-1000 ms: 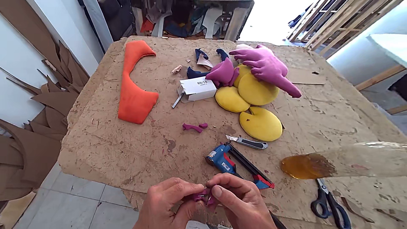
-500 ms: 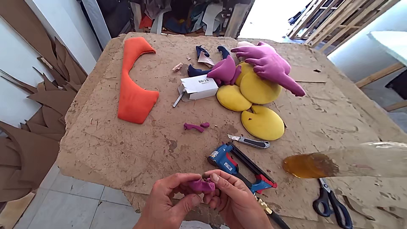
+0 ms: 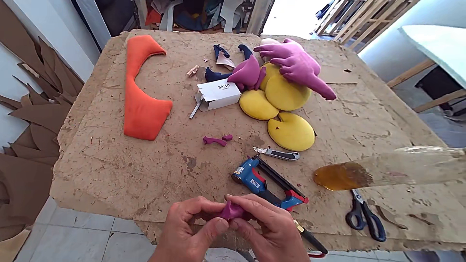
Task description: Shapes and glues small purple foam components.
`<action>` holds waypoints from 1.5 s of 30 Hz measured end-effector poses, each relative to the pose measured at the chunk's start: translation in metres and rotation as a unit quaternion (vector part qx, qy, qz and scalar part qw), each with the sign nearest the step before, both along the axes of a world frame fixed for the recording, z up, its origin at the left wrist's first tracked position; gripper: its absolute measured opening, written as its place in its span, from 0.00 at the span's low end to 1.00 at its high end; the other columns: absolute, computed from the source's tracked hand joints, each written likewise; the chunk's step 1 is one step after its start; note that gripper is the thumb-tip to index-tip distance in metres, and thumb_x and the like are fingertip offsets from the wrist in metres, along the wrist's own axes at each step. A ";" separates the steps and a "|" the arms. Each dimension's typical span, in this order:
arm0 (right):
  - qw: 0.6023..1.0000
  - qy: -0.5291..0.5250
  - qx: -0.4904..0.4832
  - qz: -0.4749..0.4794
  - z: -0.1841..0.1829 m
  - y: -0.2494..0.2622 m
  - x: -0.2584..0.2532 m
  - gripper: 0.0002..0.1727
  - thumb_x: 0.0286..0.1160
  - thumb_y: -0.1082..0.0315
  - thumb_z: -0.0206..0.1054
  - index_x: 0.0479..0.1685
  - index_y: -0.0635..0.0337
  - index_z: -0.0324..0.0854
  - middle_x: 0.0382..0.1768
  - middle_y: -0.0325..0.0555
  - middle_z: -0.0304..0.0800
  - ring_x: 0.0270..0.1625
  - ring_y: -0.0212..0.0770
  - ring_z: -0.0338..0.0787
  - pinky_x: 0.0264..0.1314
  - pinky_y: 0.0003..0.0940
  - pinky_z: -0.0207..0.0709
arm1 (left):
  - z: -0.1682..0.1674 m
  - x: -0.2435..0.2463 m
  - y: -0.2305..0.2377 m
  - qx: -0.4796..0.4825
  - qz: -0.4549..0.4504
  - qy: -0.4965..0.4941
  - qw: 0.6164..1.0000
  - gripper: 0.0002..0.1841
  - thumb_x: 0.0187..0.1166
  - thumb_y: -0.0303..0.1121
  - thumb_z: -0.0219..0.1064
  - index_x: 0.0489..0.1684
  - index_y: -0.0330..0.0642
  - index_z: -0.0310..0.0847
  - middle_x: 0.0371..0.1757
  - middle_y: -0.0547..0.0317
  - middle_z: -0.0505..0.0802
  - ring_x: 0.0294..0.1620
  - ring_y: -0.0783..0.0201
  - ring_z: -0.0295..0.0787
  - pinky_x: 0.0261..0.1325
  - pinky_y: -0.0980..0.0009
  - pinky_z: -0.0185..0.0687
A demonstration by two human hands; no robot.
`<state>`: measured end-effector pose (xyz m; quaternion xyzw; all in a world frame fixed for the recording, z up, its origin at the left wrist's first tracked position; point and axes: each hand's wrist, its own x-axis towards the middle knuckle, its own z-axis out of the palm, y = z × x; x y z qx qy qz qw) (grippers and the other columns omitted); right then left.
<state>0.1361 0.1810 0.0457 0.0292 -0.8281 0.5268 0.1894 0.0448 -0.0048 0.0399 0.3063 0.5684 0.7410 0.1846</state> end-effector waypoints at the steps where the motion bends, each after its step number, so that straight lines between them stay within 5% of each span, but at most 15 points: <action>1: 1.000 -0.006 -0.004 0.024 0.001 0.003 0.002 0.19 0.83 0.60 0.70 0.65 0.62 0.87 0.51 0.44 0.92 0.47 0.29 0.93 0.49 0.24 0.92 | 0.001 -0.004 -0.002 0.005 -0.015 0.008 1.000 0.15 0.87 0.39 0.65 0.57 0.36 0.88 0.47 0.55 0.95 0.44 0.68 0.94 0.51 0.70 0.93; 4: 0.996 -0.020 0.039 0.075 0.009 0.010 0.007 0.20 0.88 0.57 0.63 0.69 0.60 0.83 0.51 0.44 0.92 0.50 0.29 0.92 0.53 0.24 0.90 | 0.006 -0.014 -0.005 -0.018 -0.064 0.066 0.996 0.16 0.90 0.37 0.61 0.67 0.41 0.85 0.52 0.55 0.91 0.49 0.66 0.91 0.54 0.69 0.92; 8: 0.990 -0.010 0.101 0.096 0.018 0.015 0.011 0.19 0.91 0.58 0.58 0.71 0.57 0.80 0.54 0.44 0.92 0.53 0.29 0.92 0.56 0.25 0.88 | 0.016 -0.025 -0.005 -0.007 -0.152 0.097 0.984 0.10 0.84 0.33 0.69 0.55 0.40 0.91 0.48 0.56 0.93 0.49 0.69 0.92 0.54 0.72 0.93; 17: 0.968 0.173 0.183 -0.020 0.016 -0.003 0.010 0.07 0.86 0.68 0.64 0.57 0.56 0.78 0.56 0.43 0.93 0.64 0.37 0.92 0.68 0.28 0.86 | 0.014 -0.015 -0.002 0.104 -0.199 -0.117 0.967 0.08 0.83 0.32 0.69 0.47 0.38 0.91 0.46 0.60 0.93 0.48 0.74 0.90 0.54 0.76 0.87; 23: 0.961 0.184 0.203 -0.036 0.007 0.000 0.005 0.10 0.85 0.68 0.65 0.59 0.55 0.80 0.59 0.42 0.93 0.65 0.38 0.92 0.68 0.29 0.87 | 0.000 -0.001 0.000 0.141 -0.166 -0.209 0.953 0.09 0.85 0.33 0.67 0.51 0.39 0.90 0.48 0.57 0.94 0.45 0.69 0.93 0.51 0.70 0.92; 28: 0.966 0.154 0.194 -0.072 0.011 -0.001 0.001 0.11 0.81 0.67 0.70 0.58 0.51 0.86 0.55 0.40 0.92 0.62 0.34 0.90 0.65 0.26 0.86 | 0.011 -0.004 -0.005 0.055 -0.064 -0.081 0.993 0.21 0.81 0.40 0.71 0.65 0.35 0.81 0.50 0.53 0.95 0.50 0.64 0.94 0.57 0.66 0.91; 32: 0.969 0.163 0.174 -0.068 0.012 -0.002 0.003 0.05 0.78 0.68 0.72 0.47 0.51 0.85 0.54 0.37 0.91 0.64 0.34 0.89 0.67 0.26 0.86 | 0.018 -0.002 -0.003 0.000 -0.009 0.031 0.999 0.13 0.80 0.33 0.73 0.54 0.34 0.88 0.48 0.54 0.95 0.46 0.67 0.95 0.54 0.69 0.94; 38: 0.961 0.202 0.176 -0.065 0.015 -0.002 0.008 0.05 0.76 0.71 0.74 0.45 0.53 0.85 0.55 0.37 0.89 0.64 0.34 0.88 0.67 0.26 0.86 | 0.020 0.002 0.000 -0.096 0.128 0.363 0.918 0.10 0.85 0.38 0.66 0.48 0.43 0.90 0.46 0.59 0.94 0.52 0.70 0.91 0.55 0.77 0.89; 42: 0.951 0.248 0.175 -0.062 0.016 -0.006 0.011 0.06 0.74 0.73 0.74 0.44 0.54 0.84 0.58 0.37 0.87 0.69 0.36 0.85 0.71 0.27 0.83 | 0.018 0.008 0.009 -0.030 0.171 0.379 0.909 0.07 0.83 0.36 0.68 0.44 0.43 0.87 0.44 0.60 0.91 0.53 0.67 0.90 0.58 0.74 0.89; 45: 0.948 0.262 0.161 -0.079 0.015 -0.009 0.012 0.08 0.73 0.72 0.75 0.46 0.53 0.84 0.62 0.36 0.85 0.71 0.35 0.84 0.72 0.27 0.83 | 0.016 0.006 0.009 0.033 0.089 0.263 0.960 0.12 0.83 0.39 0.69 0.56 0.44 0.83 0.52 0.59 0.92 0.57 0.65 0.91 0.61 0.70 0.90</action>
